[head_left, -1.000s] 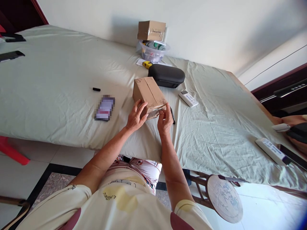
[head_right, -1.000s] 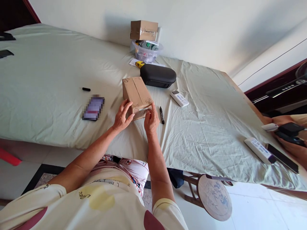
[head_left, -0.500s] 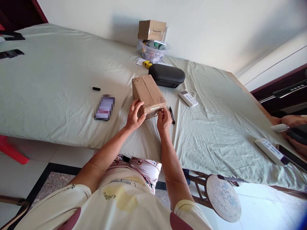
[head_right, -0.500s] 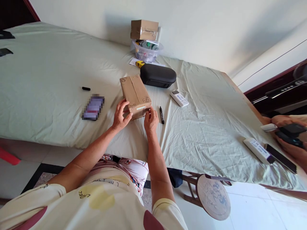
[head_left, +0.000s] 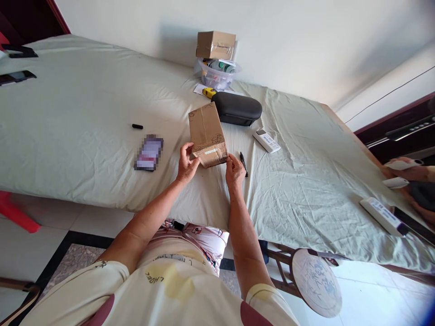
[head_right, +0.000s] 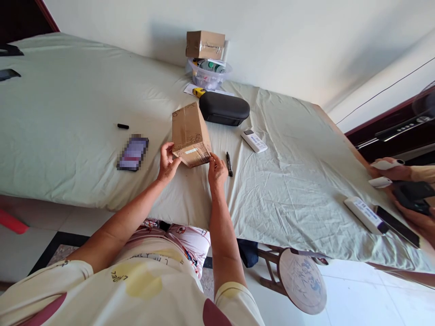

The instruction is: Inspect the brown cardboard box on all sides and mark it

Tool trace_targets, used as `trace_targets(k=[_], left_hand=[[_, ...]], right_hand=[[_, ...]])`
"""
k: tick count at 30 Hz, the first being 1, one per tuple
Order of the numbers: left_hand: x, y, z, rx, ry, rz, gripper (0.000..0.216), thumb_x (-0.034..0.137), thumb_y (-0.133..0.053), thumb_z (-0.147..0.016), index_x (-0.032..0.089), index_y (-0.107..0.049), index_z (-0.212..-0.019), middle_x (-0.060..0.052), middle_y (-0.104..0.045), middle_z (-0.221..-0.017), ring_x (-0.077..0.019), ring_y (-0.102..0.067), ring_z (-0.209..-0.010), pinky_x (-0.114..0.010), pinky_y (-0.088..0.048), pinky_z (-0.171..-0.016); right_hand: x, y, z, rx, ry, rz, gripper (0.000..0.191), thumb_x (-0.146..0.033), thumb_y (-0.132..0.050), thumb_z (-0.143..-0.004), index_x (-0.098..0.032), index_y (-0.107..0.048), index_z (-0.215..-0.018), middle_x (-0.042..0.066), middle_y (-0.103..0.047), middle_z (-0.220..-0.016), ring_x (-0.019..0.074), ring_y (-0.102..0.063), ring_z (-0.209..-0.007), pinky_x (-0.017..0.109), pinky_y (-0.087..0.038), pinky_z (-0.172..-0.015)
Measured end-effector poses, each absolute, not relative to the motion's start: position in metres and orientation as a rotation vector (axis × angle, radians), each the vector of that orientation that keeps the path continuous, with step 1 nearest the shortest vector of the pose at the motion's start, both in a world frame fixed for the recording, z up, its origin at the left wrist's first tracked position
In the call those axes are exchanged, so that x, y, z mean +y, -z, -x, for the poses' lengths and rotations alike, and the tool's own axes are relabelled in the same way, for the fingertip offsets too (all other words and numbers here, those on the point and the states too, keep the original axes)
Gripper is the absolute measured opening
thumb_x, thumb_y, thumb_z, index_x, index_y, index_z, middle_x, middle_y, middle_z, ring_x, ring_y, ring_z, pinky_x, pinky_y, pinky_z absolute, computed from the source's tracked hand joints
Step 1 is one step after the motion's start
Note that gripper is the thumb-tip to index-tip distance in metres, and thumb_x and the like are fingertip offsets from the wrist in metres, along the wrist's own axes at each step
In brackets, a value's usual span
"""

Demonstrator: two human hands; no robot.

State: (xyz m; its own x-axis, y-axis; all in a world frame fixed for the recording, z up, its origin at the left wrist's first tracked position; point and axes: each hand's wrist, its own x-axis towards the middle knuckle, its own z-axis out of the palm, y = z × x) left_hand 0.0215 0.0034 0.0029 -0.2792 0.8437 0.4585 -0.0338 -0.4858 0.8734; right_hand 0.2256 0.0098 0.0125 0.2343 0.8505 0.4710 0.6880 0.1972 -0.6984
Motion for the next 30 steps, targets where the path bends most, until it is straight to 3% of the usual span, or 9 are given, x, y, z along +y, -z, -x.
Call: trace_targets(k=[3, 8, 11, 19, 30], left_hand=[[0.004, -0.004, -0.02, 1.1, -1.753, -1.255, 0.051, 0.035, -0.071, -0.09, 0.03, -0.043, -0.132, -0.009, -0.061, -0.136, -0.022, -0.066, -0.128, -0.036, -0.056, -0.108], [0.002, -0.004, -0.023, 1.195, -1.597, -1.023, 0.043, 0.022, -0.062, -0.087, 0.029, -0.042, -0.124, -0.005, -0.068, -0.121, -0.0199, -0.072, -0.108, -0.037, -0.063, -0.092], [0.001, -0.004, -0.022, 1.473, -1.556, -1.162, 0.039, 0.013, -0.066, -0.08, 0.025, -0.049, -0.112, -0.007, -0.069, -0.115, -0.0239, -0.071, -0.108, -0.042, -0.06, -0.099], [-0.002, -0.001, -0.019, 1.872, -1.381, -1.634, 0.034, 0.014, -0.071, -0.08, 0.021, -0.054, -0.11, -0.015, -0.067, -0.116, -0.0349, -0.066, -0.121, -0.054, -0.053, -0.11], [0.0, 0.009, -0.02, 1.729, -1.462, -1.624, 0.054, 0.021, -0.071, -0.085, 0.017, -0.051, -0.134, -0.022, -0.063, -0.138, -0.0387, -0.058, -0.139, -0.056, -0.045, -0.121]], right_hand=[[0.011, -0.011, -0.226, -1.482, -0.283, 1.481, 0.046, -0.05, -0.048, -0.102, -0.022, -0.078, -0.124, 0.007, -0.078, -0.091, 0.021, -0.07, -0.08, 0.037, -0.057, -0.081], [0.015, -0.006, -0.227, -1.415, -0.305, 1.369, 0.043, -0.042, -0.049, -0.101, -0.025, -0.071, -0.134, 0.008, -0.079, -0.112, 0.0175, -0.069, -0.078, 0.037, -0.061, -0.081], [0.016, -0.006, -0.229, -1.408, -0.259, 1.333, 0.043, -0.043, -0.048, -0.102, -0.028, -0.07, -0.136, 0.009, -0.077, -0.119, 0.018, -0.069, -0.086, 0.036, -0.062, -0.078], [0.013, -0.008, -0.223, -1.384, -0.283, 1.318, 0.043, -0.048, -0.052, -0.101, -0.025, -0.069, -0.134, 0.003, -0.07, -0.094, 0.0119, -0.061, -0.066, 0.03, -0.057, -0.069], [0.014, -0.007, -0.223, -1.455, -0.47, 1.377, 0.042, -0.054, -0.057, -0.096, -0.021, -0.07, -0.116, 0.002, -0.07, -0.091, 0.0134, -0.063, -0.065, 0.03, -0.055, -0.069]])
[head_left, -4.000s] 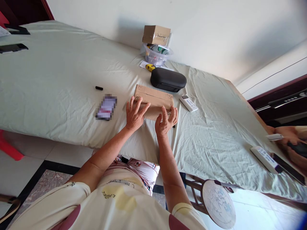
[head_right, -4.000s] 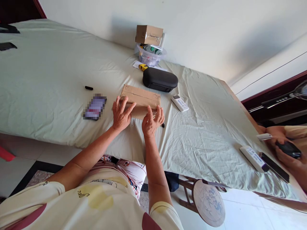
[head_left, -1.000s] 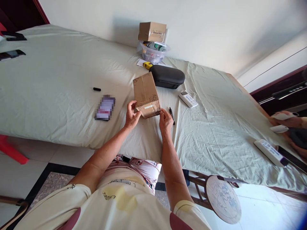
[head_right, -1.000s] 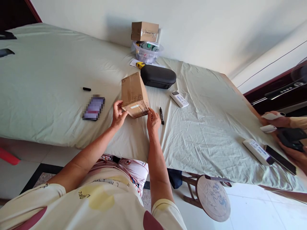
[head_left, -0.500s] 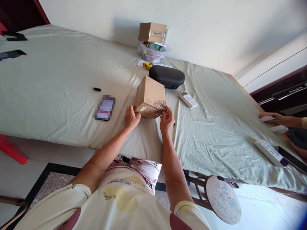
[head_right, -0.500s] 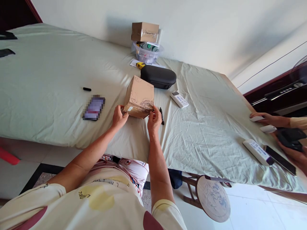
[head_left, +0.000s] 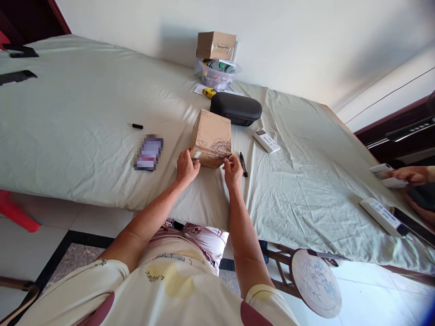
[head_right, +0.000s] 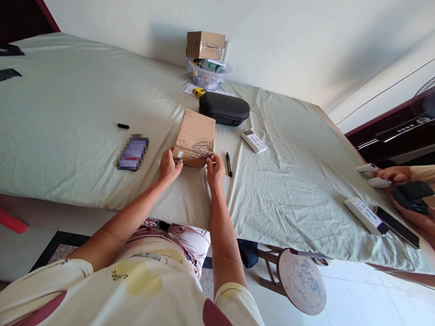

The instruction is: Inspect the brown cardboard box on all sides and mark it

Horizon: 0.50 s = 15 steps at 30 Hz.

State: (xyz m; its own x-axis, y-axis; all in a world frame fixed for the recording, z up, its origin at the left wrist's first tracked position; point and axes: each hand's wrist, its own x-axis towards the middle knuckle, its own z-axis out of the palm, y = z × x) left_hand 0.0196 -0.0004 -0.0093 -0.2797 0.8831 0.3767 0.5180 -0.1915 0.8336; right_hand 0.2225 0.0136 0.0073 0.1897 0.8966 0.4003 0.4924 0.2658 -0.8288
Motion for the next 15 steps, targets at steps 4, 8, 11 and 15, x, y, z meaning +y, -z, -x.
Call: trace_targets(k=[4, 8, 11, 15], left_hand=[[0.0019, 0.0117, -0.0178, 1.68, -1.496, -1.555, 0.057, 0.025, -0.071, -0.086, 0.018, -0.048, -0.138, -0.022, -0.062, -0.141, -0.038, -0.057, -0.141, -0.055, -0.044, -0.122], [0.0037, 0.0113, -0.0164, 1.695, -1.468, -1.516, 0.058, 0.028, -0.071, -0.086, 0.017, -0.048, -0.138, -0.023, -0.062, -0.141, -0.0397, -0.059, -0.14, -0.056, -0.045, -0.122], [0.0039, 0.0098, -0.0162, 1.713, -1.444, -1.504, 0.057, 0.026, -0.071, -0.086, 0.016, -0.049, -0.137, -0.024, -0.063, -0.14, -0.0415, -0.059, -0.141, -0.058, -0.045, -0.122], [0.0042, 0.0103, -0.0164, 1.738, -1.452, -1.486, 0.05, 0.02, -0.07, -0.085, 0.017, -0.052, -0.132, -0.021, -0.065, -0.134, -0.0389, -0.061, -0.138, -0.055, -0.047, -0.121]], right_hand=[[0.017, -0.0019, -0.225, -1.534, -0.475, 1.44, 0.039, -0.052, -0.061, -0.092, -0.021, -0.07, -0.112, 0.004, -0.073, -0.09, 0.0175, -0.068, -0.075, 0.033, -0.055, -0.076], [0.0173, -0.001, -0.227, -1.601, -0.432, 1.473, 0.037, -0.046, -0.065, -0.09, -0.022, -0.07, -0.118, 0.003, -0.075, -0.087, 0.02, -0.07, -0.082, 0.035, -0.055, -0.081], [0.0166, -0.0007, -0.2274, -1.646, -0.445, 1.509, 0.038, -0.041, -0.066, -0.089, -0.023, -0.069, -0.122, 0.003, -0.077, -0.089, 0.0214, -0.07, -0.083, 0.037, -0.055, -0.082], [0.0173, 0.003, -0.2264, -1.766, -0.421, 1.601, 0.022, -0.031, -0.068, -0.083, -0.024, -0.069, -0.104, 0.004, -0.077, -0.088, 0.0237, -0.067, -0.084, 0.04, -0.054, -0.085]])
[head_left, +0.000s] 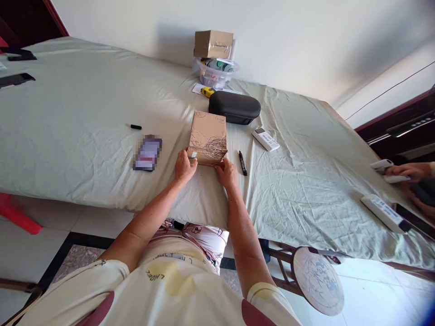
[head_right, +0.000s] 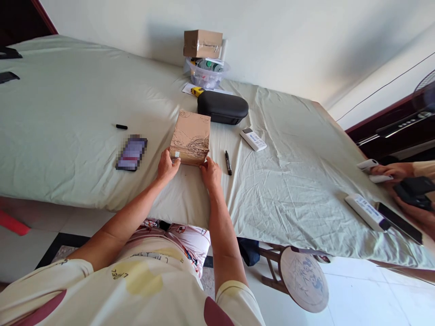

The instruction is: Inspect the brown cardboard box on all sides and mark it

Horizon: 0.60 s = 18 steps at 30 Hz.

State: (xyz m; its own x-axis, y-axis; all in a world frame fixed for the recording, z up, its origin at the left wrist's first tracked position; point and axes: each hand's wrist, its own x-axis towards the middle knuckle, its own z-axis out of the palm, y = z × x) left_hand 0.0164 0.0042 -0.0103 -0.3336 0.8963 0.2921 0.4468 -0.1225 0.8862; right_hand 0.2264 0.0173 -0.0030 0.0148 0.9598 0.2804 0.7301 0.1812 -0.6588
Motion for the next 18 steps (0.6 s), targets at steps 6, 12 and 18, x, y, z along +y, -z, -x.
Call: trace_targets(k=[6, 12, 18], left_hand=[[0.0061, 0.0116, -0.0143, 1.693, -1.513, -1.492, 0.042, 0.019, -0.069, -0.087, 0.021, -0.055, -0.126, -0.017, -0.069, -0.129, -0.0342, -0.065, -0.129, -0.049, -0.052, -0.114], [0.0059, 0.008, -0.0138, 1.621, -1.535, -1.473, 0.053, 0.02, -0.072, -0.086, 0.021, -0.055, -0.136, -0.013, -0.074, -0.125, -0.0299, -0.072, -0.117, -0.044, -0.057, -0.106], [0.005, 0.005, -0.0128, 1.561, -1.506, -1.42, 0.051, 0.024, -0.074, -0.082, 0.022, -0.058, -0.13, -0.012, -0.075, -0.124, -0.0278, -0.073, -0.111, -0.042, -0.058, -0.101]], right_hand=[[0.0182, 0.0076, -0.2257, -1.786, -0.379, 1.596, 0.013, -0.027, -0.064, -0.081, -0.025, -0.066, -0.094, 0.005, -0.076, -0.089, 0.0244, -0.065, -0.085, 0.038, -0.053, -0.083], [0.0204, 0.0074, -0.2284, -1.649, -0.37, 1.588, 0.031, -0.03, -0.061, -0.084, -0.023, -0.071, -0.111, 0.006, -0.077, -0.092, 0.0234, -0.068, -0.085, 0.04, -0.055, -0.086], [0.0195, 0.0057, -0.2298, -1.53, -0.468, 1.466, 0.034, -0.042, -0.062, -0.088, -0.022, -0.07, -0.115, 0.009, -0.08, -0.102, 0.0202, -0.073, -0.084, 0.037, -0.059, -0.085]])
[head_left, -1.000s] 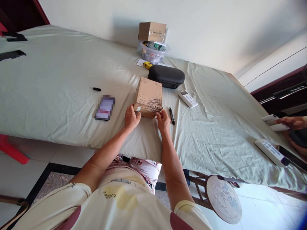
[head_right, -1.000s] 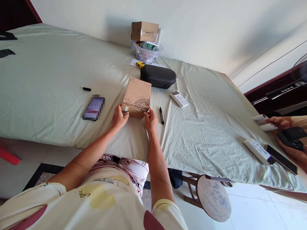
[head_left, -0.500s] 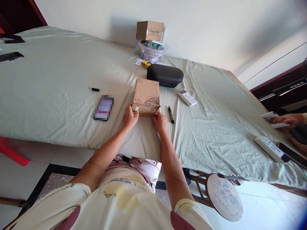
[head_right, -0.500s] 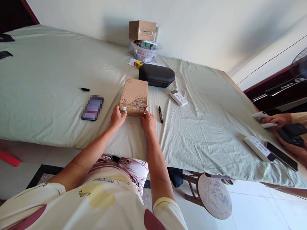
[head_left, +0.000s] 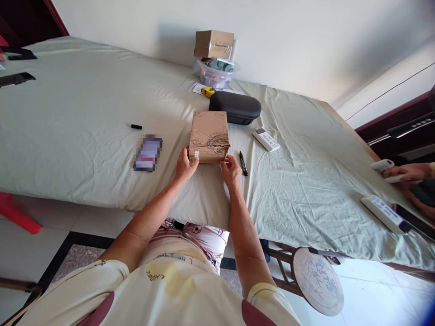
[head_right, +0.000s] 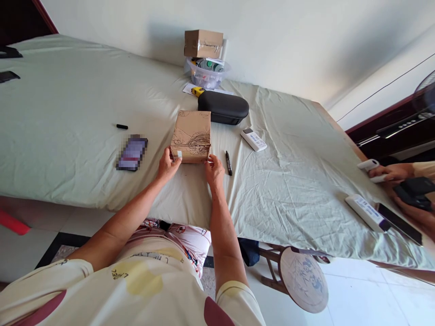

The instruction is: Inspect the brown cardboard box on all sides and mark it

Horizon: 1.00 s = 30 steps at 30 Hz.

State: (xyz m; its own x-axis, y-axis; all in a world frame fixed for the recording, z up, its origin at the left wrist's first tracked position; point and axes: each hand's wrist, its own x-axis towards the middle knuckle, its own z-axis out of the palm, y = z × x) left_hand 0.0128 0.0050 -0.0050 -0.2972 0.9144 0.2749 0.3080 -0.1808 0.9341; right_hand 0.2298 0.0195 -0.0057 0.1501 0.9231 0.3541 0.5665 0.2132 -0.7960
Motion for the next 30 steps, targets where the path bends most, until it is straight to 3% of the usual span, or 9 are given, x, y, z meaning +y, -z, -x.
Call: trace_targets(k=[4, 10, 18, 21, 25, 27, 30], left_hand=[[0.003, -0.001, -0.012, 1.53, -1.466, -1.363, 0.049, 0.027, -0.073, -0.082, 0.021, -0.057, -0.128, -0.012, -0.075, -0.125, -0.0276, -0.073, -0.108, -0.042, -0.059, -0.096], [0.003, -0.004, -0.016, 1.36, -1.482, -1.258, 0.042, 0.029, -0.073, -0.084, 0.024, -0.057, -0.123, -0.009, -0.076, -0.123, -0.0242, -0.076, -0.106, -0.038, -0.06, -0.095], [0.002, -0.001, -0.017, 1.318, -1.343, -1.394, 0.024, 0.033, -0.075, -0.087, 0.023, -0.069, -0.108, -0.008, -0.08, -0.114, -0.0279, -0.077, -0.107, -0.042, -0.062, -0.097], [0.002, 0.0, -0.016, 1.34, -1.367, -1.39, 0.035, 0.03, -0.073, -0.088, 0.022, -0.068, -0.122, -0.009, -0.079, -0.119, -0.0279, -0.076, -0.11, -0.043, -0.061, -0.1], [0.003, 0.0, -0.014, 1.407, -1.5, -1.356, 0.068, 0.028, -0.073, -0.09, 0.024, -0.047, -0.153, -0.012, -0.074, -0.132, -0.0269, -0.075, -0.113, -0.044, -0.061, -0.104], [0.003, 0.0, -0.013, 1.459, -1.554, -1.43, 0.074, 0.026, -0.074, -0.09, 0.024, -0.043, -0.157, -0.015, -0.067, -0.143, -0.0295, -0.07, -0.126, -0.047, -0.057, -0.112], [0.001, 0.0, -0.013, 1.51, -1.579, -1.614, 0.069, 0.019, -0.072, -0.087, 0.026, -0.05, -0.152, -0.015, -0.054, -0.158, -0.0331, -0.052, -0.15, -0.05, -0.043, -0.128]], right_hand=[[0.017, 0.005, -0.228, -1.469, -0.556, 1.451, 0.043, -0.053, -0.063, -0.092, -0.023, -0.067, -0.122, 0.007, -0.082, -0.098, 0.0175, -0.071, -0.071, 0.035, -0.058, -0.075], [0.017, -0.001, -0.226, -1.33, -0.591, 1.279, 0.042, -0.061, -0.064, -0.092, -0.024, -0.065, -0.112, 0.004, -0.079, -0.092, 0.0154, -0.069, -0.073, 0.032, -0.058, -0.071], [0.015, -0.016, -0.23, -1.16, -0.427, 1.198, 0.039, -0.06, -0.062, -0.093, -0.024, -0.064, -0.107, -0.002, -0.062, -0.079, 0.0138, -0.062, -0.07, 0.029, -0.056, -0.067], [0.013, -0.018, -0.23, -1.142, -0.364, 1.17, 0.035, -0.057, -0.06, -0.095, -0.024, -0.063, -0.105, -0.002, -0.06, -0.08, 0.0138, -0.061, -0.07, 0.029, -0.056, -0.066], [0.01, -0.021, -0.225, -1.144, -0.303, 1.146, 0.031, -0.054, -0.059, -0.096, -0.023, -0.062, -0.098, -0.001, -0.061, -0.081, 0.0135, -0.063, -0.069, 0.03, -0.057, -0.068], [0.009, -0.023, -0.222, -1.138, -0.292, 1.121, 0.03, -0.053, -0.061, -0.095, -0.023, -0.062, -0.095, -0.001, -0.061, -0.079, 0.013, -0.062, -0.067, 0.03, -0.056, -0.067], [0.007, -0.024, -0.219, -1.163, -0.28, 1.132, 0.03, -0.054, -0.06, -0.096, -0.024, -0.062, -0.094, -0.001, -0.062, -0.078, 0.0125, -0.062, -0.065, 0.03, -0.057, -0.066]])
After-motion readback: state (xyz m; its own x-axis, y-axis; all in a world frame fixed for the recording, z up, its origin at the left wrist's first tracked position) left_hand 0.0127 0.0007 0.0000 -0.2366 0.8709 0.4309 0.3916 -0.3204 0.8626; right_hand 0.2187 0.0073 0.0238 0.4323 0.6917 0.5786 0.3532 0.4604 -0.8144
